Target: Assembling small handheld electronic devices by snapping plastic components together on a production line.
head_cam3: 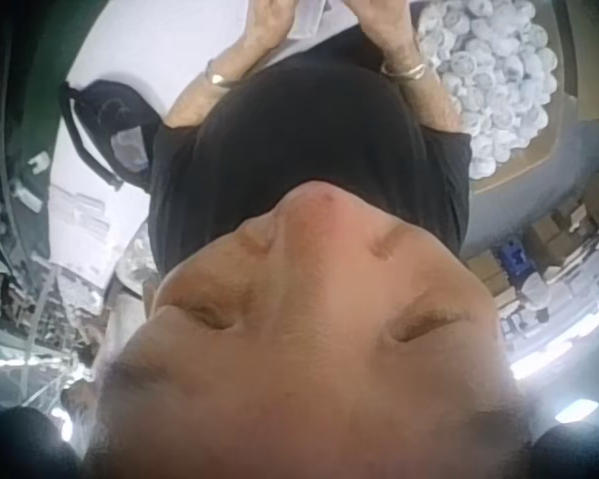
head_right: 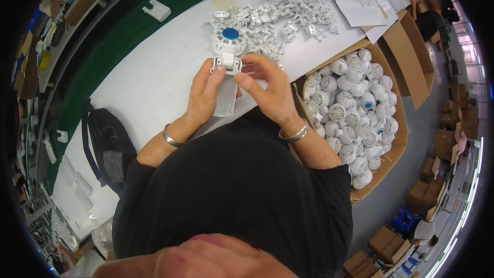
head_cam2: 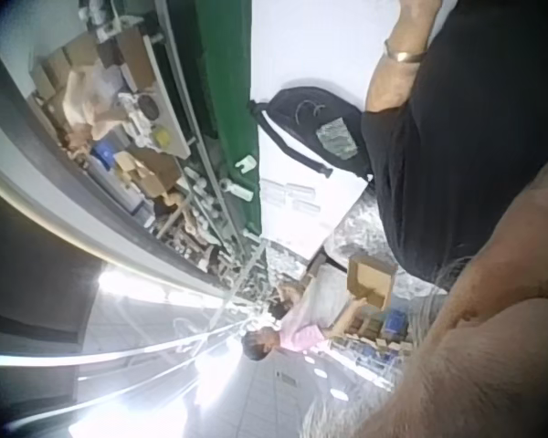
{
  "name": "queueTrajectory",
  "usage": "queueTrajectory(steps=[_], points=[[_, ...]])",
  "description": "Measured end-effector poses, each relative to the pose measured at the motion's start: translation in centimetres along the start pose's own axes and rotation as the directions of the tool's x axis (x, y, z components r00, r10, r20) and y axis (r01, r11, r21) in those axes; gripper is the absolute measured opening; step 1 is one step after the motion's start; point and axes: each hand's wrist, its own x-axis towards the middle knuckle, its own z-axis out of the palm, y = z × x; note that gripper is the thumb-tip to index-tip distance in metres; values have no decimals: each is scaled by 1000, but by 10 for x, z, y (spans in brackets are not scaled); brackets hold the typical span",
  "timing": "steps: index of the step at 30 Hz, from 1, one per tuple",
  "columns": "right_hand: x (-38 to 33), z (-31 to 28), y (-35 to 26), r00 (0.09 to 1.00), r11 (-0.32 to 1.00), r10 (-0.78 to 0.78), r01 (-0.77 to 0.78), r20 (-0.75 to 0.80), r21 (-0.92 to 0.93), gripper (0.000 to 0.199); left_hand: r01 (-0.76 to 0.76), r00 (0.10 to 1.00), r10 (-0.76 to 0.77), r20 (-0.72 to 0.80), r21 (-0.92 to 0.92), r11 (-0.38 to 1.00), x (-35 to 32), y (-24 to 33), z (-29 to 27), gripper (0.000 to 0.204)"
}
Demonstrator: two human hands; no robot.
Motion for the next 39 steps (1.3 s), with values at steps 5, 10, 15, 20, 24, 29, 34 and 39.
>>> queueTrajectory(steps=[5, 10, 15, 20, 24, 29, 34, 39], points=[[-1, 20, -4, 951, 856, 284, -309, 121, 415, 26, -338, 937, 346, 38, 341, 877, 6, -28, -11, 21], [7, 26, 16, 971, 881, 203, -237, 126, 410, 27, -371, 906, 423, -17, 454, 810, 14, -34, -14, 20], [19, 16, 32, 964, 885, 203, -255, 170, 389, 34, -335, 932, 358, 51, 493, 803, 35, -32, -18, 23], [19, -21, 29, 1000, 1000, -21, 21, -8, -3, 44, -274, 896, 443, -14, 769, 578, 112, 11, -59, 39], [-2, -94, 65, 976, 970, -38, -16, -214, -244, 39, -99, 818, 469, -333, 722, 685, 215, 34, -158, 45], [-67, -180, 150, 884, 725, 31, -341, -466, -599, 34, 56, 666, 562, -491, 784, 618, 262, 59, -224, 47], [-108, -184, 178, 854, 766, 364, -502, -372, -402, 34, 320, 706, 264, -657, 629, 708, 259, 63, -281, 45], [-104, -120, 181, 968, 554, 234, -210, -91, -806, 46, 412, 491, 631, -600, 799, 439, 227, 58, -282, 40]])
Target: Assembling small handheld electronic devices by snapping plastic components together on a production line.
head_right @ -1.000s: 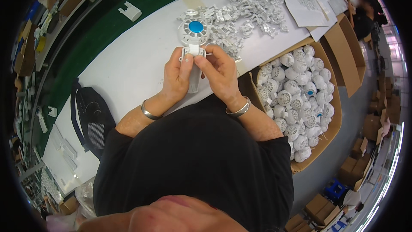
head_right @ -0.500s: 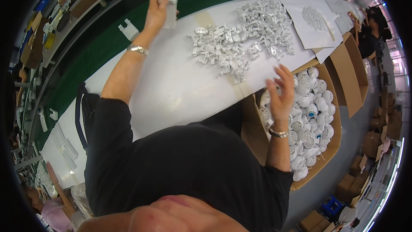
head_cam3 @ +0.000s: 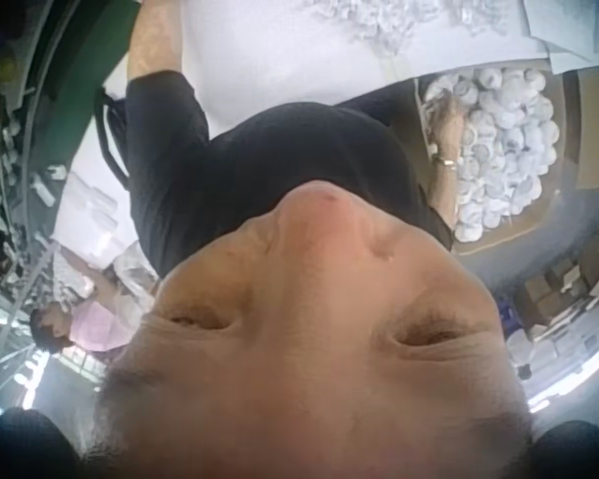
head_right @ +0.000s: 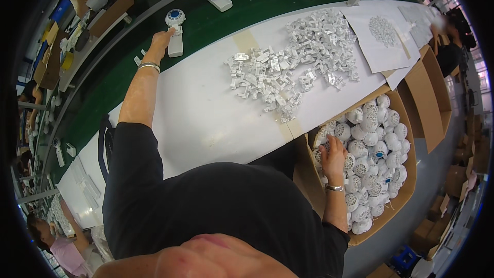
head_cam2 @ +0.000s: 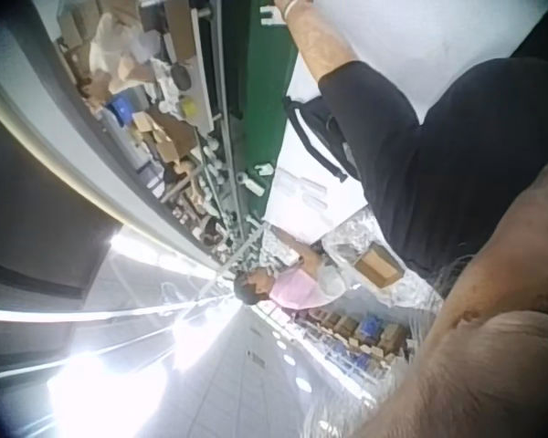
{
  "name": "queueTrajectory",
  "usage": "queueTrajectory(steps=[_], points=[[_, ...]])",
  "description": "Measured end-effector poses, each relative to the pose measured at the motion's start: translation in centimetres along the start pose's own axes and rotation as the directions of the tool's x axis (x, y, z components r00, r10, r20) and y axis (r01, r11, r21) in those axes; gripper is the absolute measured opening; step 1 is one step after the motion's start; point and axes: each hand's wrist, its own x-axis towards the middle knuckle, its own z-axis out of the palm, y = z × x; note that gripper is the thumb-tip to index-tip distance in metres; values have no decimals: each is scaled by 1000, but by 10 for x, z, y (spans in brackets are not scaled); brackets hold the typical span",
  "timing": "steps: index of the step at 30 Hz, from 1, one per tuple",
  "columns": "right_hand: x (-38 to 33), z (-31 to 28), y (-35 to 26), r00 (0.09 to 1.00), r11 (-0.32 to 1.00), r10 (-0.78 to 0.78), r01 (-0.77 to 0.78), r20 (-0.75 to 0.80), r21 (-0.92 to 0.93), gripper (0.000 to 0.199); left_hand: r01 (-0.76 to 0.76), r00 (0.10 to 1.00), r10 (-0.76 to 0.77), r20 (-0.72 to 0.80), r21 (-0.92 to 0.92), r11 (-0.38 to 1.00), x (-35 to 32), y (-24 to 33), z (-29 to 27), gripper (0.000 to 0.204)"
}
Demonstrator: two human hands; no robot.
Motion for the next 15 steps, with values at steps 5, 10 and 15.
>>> queueTrajectory(steps=[5, 10, 15], points=[[7, -13, -12, 978, 998, 39, -50, 206, 49, 54, -150, 865, 300, -402, 364, 919, -11, -9, -5, 36], [3, -16, -35, 982, 999, 28, -32, 185, 18, 50, -274, 896, 265, 357, -26, 961, -34, 66, 3, 64], [-3, -19, -30, 916, 990, -41, -16, 399, 141, 44, 37, 948, -142, 286, 344, 938, -5, 85, 73, 98]])
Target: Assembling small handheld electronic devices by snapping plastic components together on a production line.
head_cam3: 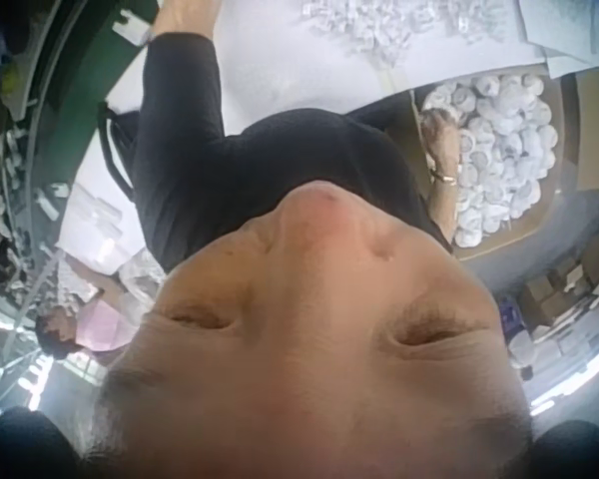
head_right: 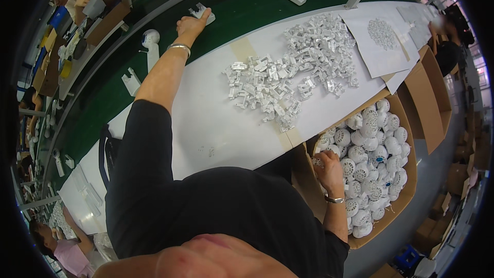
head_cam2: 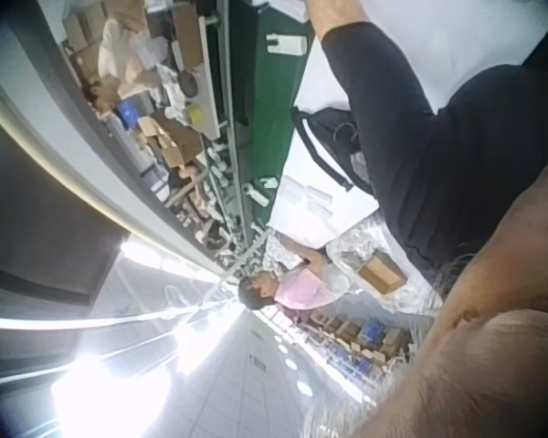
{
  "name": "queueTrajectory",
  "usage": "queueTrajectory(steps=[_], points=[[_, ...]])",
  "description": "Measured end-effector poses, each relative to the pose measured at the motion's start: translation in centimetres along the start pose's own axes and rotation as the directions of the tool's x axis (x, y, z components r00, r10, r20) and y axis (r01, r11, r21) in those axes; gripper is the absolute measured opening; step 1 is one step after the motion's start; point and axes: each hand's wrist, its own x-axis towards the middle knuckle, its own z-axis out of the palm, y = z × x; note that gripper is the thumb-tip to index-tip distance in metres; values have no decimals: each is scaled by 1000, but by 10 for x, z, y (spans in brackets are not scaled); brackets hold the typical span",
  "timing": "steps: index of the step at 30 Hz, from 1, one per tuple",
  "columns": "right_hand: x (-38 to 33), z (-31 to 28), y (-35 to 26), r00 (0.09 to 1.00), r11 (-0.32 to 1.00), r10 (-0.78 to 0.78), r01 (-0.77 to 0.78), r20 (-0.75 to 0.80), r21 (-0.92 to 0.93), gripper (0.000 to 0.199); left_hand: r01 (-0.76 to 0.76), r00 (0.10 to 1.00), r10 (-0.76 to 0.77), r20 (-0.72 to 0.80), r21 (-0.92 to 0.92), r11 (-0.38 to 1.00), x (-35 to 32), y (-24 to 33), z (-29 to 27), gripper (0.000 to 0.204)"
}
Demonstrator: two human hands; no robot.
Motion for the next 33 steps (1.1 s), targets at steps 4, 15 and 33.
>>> queueTrajectory(steps=[4, 15, 33], points=[[-11, 12, 2, 994, 998, -47, 43, -102, -42, 40, 106, 994, -106, 3, 16, 994, 12, 9, -4, 97], [-10, 12, 0, 981, 950, -195, 183, -23, -251, 52, 77, 995, -61, 73, -234, 969, -26, -13, -35, 85], [5, -68, -97, 935, -329, -165, 249, -315, 911, 57, 76, 425, 668, 611, -760, 646, -308, -33, -81, 66]])
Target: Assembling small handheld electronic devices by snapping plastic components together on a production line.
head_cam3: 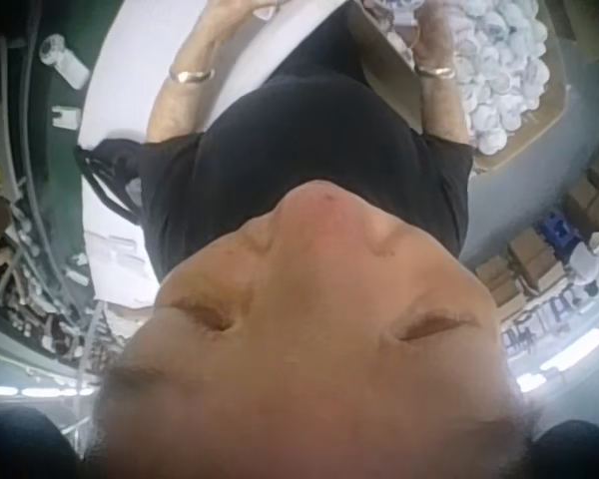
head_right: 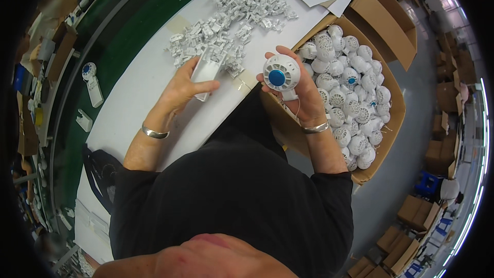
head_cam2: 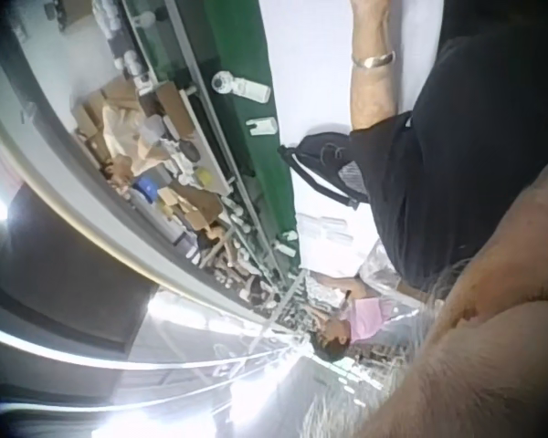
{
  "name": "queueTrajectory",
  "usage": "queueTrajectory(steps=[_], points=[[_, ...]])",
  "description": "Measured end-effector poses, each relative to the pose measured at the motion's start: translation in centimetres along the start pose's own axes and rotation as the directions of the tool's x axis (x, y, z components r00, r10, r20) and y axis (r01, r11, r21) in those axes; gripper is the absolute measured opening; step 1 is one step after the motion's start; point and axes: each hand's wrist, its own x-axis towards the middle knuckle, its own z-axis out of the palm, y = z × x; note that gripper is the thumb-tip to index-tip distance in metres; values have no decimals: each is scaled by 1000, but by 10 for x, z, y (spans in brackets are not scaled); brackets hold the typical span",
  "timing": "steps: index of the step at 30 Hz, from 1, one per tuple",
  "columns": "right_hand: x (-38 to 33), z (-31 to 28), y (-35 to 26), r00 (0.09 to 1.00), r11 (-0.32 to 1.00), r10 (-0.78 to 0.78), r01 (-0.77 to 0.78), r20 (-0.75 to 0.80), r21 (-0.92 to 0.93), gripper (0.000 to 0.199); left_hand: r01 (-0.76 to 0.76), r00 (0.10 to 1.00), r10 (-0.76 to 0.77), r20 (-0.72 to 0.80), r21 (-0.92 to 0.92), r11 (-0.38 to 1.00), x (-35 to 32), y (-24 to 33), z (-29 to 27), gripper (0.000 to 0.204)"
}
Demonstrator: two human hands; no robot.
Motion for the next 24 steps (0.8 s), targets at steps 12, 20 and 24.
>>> queueTrajectory(steps=[12, 20, 24], points=[[15, -5, 7, 974, 953, -112, 49, -197, -298, 59, 176, 972, -131, 197, -230, 957, -20, -23, 35, 62], [36, 34, 25, 999, 985, -45, 40, -29, -168, 48, 75, 983, -31, 181, -242, 967, -11, -31, 42, 54], [41, 33, 28, 995, 957, -84, 68, -46, -282, 44, 36, 985, 6, 175, -239, 970, -14, -25, 41, 48]])
